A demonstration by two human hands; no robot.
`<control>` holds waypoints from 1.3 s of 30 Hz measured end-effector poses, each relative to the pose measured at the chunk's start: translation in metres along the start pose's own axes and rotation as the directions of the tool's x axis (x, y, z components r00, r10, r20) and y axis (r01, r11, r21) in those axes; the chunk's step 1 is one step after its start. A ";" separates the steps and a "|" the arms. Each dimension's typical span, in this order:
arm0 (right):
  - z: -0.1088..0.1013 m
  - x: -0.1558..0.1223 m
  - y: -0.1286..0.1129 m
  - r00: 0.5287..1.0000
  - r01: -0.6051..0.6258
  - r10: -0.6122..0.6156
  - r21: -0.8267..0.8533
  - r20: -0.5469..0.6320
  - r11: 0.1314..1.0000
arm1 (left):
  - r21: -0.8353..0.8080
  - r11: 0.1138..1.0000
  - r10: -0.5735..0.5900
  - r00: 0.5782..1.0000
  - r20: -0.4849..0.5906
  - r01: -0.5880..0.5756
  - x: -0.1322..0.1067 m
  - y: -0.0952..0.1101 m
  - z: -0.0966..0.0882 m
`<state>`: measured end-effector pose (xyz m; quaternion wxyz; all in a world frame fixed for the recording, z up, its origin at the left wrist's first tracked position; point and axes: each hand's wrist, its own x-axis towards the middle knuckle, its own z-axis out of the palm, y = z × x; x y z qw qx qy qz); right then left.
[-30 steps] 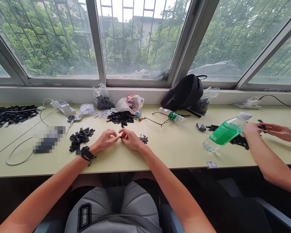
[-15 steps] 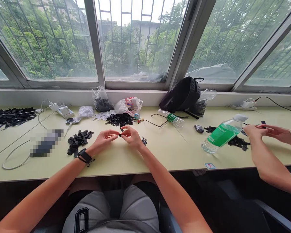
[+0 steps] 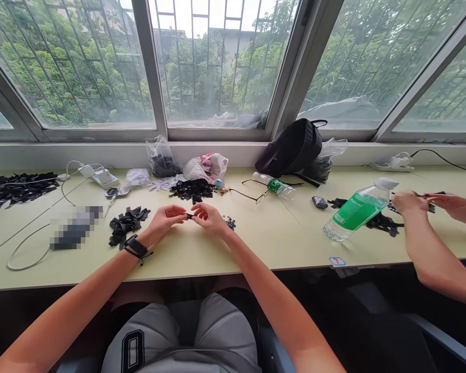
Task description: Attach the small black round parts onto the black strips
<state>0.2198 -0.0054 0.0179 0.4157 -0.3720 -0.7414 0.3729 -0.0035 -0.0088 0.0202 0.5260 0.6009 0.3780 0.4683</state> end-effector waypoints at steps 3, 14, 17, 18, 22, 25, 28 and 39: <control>-0.001 0.000 0.002 1.000 -0.001 0.000 -0.006 -0.025 1.000 | 0.055 0.998 -0.006 1.000 -0.020 0.007 0.000 -0.002 0.000; 0.003 -0.009 0.002 0.976 0.196 -0.219 -0.449 0.000 0.872 | 0.609 0.746 0.262 0.960 0.104 -0.269 -0.001 -0.016 -0.001; 0.004 -0.010 0.001 0.966 0.255 -0.243 -0.449 0.084 0.857 | 0.615 0.734 0.281 0.953 0.110 -0.287 -0.001 -0.017 -0.001; 0.004 -0.010 0.001 0.964 0.264 -0.244 -0.449 0.103 0.854 | 0.615 0.734 0.284 0.953 0.107 -0.288 -0.001 -0.018 -0.001; 0.005 -0.011 -0.001 0.960 0.279 -0.241 -0.466 0.140 0.840 | 0.617 0.741 0.291 0.955 0.060 -0.264 0.000 -0.018 0.000; 0.005 -0.011 -0.002 0.961 0.277 -0.232 -0.481 0.152 0.832 | 0.623 0.741 0.306 0.952 0.022 -0.253 0.000 -0.017 0.000; 0.005 -0.008 0.001 0.971 0.235 -0.214 -0.554 0.105 0.799 | 0.644 0.721 0.329 0.944 0.009 -0.257 0.000 -0.016 -0.001; -0.005 0.051 0.011 0.985 0.112 0.060 -0.863 0.163 0.493 | 0.682 0.691 0.259 0.963 0.075 -0.239 -0.002 -0.016 0.002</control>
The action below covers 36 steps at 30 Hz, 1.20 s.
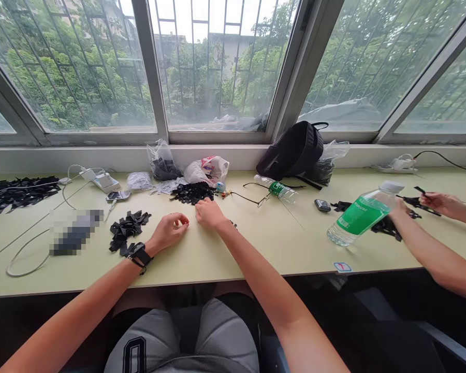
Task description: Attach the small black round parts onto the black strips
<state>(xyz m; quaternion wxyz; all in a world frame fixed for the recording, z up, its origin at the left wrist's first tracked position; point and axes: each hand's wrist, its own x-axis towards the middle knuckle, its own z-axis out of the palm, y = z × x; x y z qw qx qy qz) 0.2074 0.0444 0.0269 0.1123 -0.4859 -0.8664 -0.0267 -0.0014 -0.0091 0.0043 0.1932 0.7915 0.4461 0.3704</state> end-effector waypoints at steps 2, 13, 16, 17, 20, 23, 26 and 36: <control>0.001 0.008 0.004 1.000 -0.019 0.019 -0.008 0.001 1.000 | 0.008 1.000 0.005 1.000 0.012 -0.005 -0.001 0.001 -0.001; -0.005 -0.043 0.060 0.947 0.065 0.023 0.263 -0.320 0.963 | 0.039 0.998 0.048 0.998 0.035 -0.049 -0.003 0.002 -0.002; -0.007 -0.053 0.082 0.950 -0.025 0.134 0.359 -0.282 0.933 | 0.054 0.997 0.053 0.998 0.042 -0.055 -0.003 0.002 -0.003; -0.007 -0.054 0.087 0.950 -0.048 0.159 0.378 -0.268 0.924 | 0.059 0.997 0.054 0.998 0.044 -0.056 -0.003 0.002 -0.003; -0.008 -0.053 0.092 0.948 -0.082 0.197 0.408 -0.250 0.909 | 0.071 0.996 0.051 0.998 0.036 -0.054 -0.003 0.002 -0.003; -0.008 -0.052 0.088 0.952 -0.095 0.207 0.421 -0.227 0.902 | 0.097 0.993 0.062 0.998 -0.013 -0.060 0.000 0.000 -0.013; -0.008 -0.055 0.086 0.954 -0.147 0.245 0.446 -0.171 0.883 | 0.181 0.981 0.083 0.992 -0.097 -0.064 0.009 -0.010 -0.042; -0.016 -0.060 0.089 0.973 -0.201 0.231 0.572 0.021 0.795 | 0.454 0.867 -0.272 0.959 0.083 0.206 0.021 -0.081 -0.128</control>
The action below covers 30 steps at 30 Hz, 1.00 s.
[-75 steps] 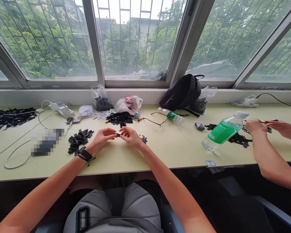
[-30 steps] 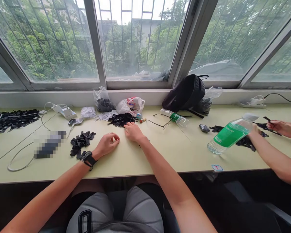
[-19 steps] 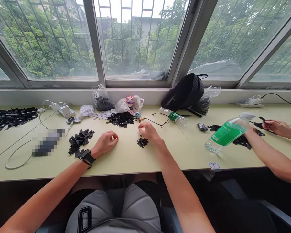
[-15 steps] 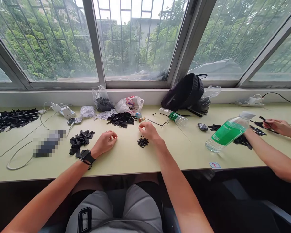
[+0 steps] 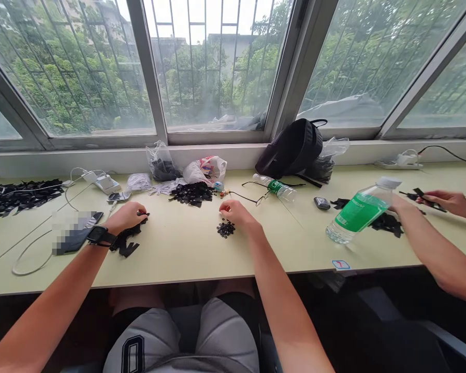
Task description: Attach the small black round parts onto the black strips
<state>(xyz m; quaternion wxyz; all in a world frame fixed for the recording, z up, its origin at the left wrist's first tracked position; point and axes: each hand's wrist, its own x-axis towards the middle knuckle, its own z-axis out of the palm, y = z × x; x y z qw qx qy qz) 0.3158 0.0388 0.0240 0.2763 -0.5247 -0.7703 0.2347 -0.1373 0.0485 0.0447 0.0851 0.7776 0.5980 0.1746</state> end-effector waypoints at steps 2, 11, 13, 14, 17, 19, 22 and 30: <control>-0.004 -0.002 -0.003 0.999 -0.024 0.023 0.030 0.038 0.999 | -0.039 0.999 0.023 0.999 -0.025 -0.024 -0.003 -0.004 0.003; -0.031 -0.015 -0.001 0.970 -0.175 0.152 0.108 0.191 0.979 | -0.078 0.997 -0.010 0.991 -0.137 0.000 -0.004 0.016 -0.013; -0.037 -0.018 0.000 0.961 -0.185 0.152 0.129 0.231 0.974 | -0.079 0.997 -0.018 0.993 -0.114 0.009 -0.004 0.014 -0.008; -0.039 -0.019 0.000 0.957 -0.188 0.150 0.136 0.247 0.973 | -0.078 0.997 -0.015 0.995 -0.094 0.007 -0.004 0.011 -0.004; -0.043 -0.023 -0.001 0.950 -0.203 0.153 0.166 0.274 0.965 | -0.108 0.994 -0.015 0.999 -0.042 0.011 -0.005 0.001 0.005; -0.044 -0.024 0.000 0.948 -0.213 0.157 0.184 0.278 0.960 | -0.130 0.991 -0.028 0.999 -0.042 0.022 -0.008 -0.004 0.004; -0.044 -0.024 0.002 0.948 -0.212 0.157 0.185 0.276 0.960 | -0.125 0.991 -0.059 0.994 -0.093 0.047 -0.012 -0.003 -0.011; -0.043 -0.024 -0.001 0.962 -0.148 0.114 0.122 0.247 0.982 | -0.424 0.900 0.043 0.989 -0.143 -0.100 -0.013 0.051 -0.026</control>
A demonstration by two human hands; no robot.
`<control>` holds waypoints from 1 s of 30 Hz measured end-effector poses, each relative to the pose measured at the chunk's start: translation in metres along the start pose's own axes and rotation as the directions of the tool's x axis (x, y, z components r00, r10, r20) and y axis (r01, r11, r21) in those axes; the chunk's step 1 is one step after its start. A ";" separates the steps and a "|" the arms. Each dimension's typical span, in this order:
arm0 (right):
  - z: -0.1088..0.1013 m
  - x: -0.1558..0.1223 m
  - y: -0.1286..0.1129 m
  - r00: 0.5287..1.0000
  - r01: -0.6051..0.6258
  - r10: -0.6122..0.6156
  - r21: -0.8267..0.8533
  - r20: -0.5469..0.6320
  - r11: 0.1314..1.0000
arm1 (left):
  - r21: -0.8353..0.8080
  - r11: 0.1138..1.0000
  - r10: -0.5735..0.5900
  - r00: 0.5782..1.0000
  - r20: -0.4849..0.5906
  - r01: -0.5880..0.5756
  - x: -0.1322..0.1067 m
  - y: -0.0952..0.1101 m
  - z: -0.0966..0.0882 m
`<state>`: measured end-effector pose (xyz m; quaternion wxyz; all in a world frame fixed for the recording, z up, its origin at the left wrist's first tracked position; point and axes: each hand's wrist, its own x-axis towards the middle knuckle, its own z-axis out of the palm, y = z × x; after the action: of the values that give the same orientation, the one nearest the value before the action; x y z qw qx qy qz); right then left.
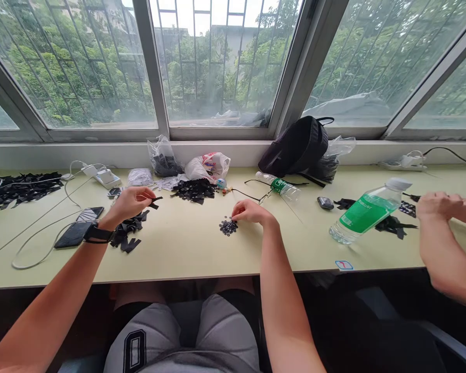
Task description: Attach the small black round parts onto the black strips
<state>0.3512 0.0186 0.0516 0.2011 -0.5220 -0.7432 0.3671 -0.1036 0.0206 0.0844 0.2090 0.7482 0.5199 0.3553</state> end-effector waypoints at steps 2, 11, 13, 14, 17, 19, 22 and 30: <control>-0.001 -0.002 -0.001 1.000 -0.011 0.011 -0.014 -0.007 1.000 | -0.147 0.989 0.042 0.989 0.141 -0.021 0.001 0.008 0.021; 0.037 0.019 -0.032 0.957 0.185 -0.162 0.076 -0.242 0.980 | -0.415 0.908 0.002 0.988 0.155 0.063 -0.002 -0.005 0.094; 0.065 0.026 -0.046 0.925 0.312 -0.299 0.016 -0.234 0.950 | -0.429 0.900 -0.004 0.988 0.157 0.072 -0.002 -0.010 0.098; 0.079 0.028 -0.052 0.907 0.362 -0.359 -0.028 -0.221 0.932 | -0.438 0.896 -0.006 0.988 0.153 0.073 -0.003 -0.011 0.099; 0.111 0.030 -0.067 0.873 0.446 -0.469 -0.171 -0.134 0.879 | -0.456 0.886 -0.024 0.990 0.139 0.085 -0.003 -0.010 0.099; 0.121 0.028 -0.071 0.859 0.478 -0.505 -0.220 -0.083 0.850 | -0.456 0.886 -0.024 0.990 0.139 0.085 -0.003 -0.009 0.099; 0.120 0.026 -0.070 0.847 0.511 -0.529 -0.191 -0.053 0.838 | -0.448 0.892 -0.006 0.992 0.123 0.061 -0.004 -0.008 0.100; 0.112 0.029 -0.071 0.857 0.447 -0.437 -0.030 -0.273 0.894 | -0.508 0.852 0.163 0.986 0.029 -0.126 -0.013 0.009 0.114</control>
<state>0.2188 -0.0055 0.0301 0.3892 -0.3793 -0.8018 0.2485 -0.0157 0.0121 0.0112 0.3884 0.7165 0.3436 0.4666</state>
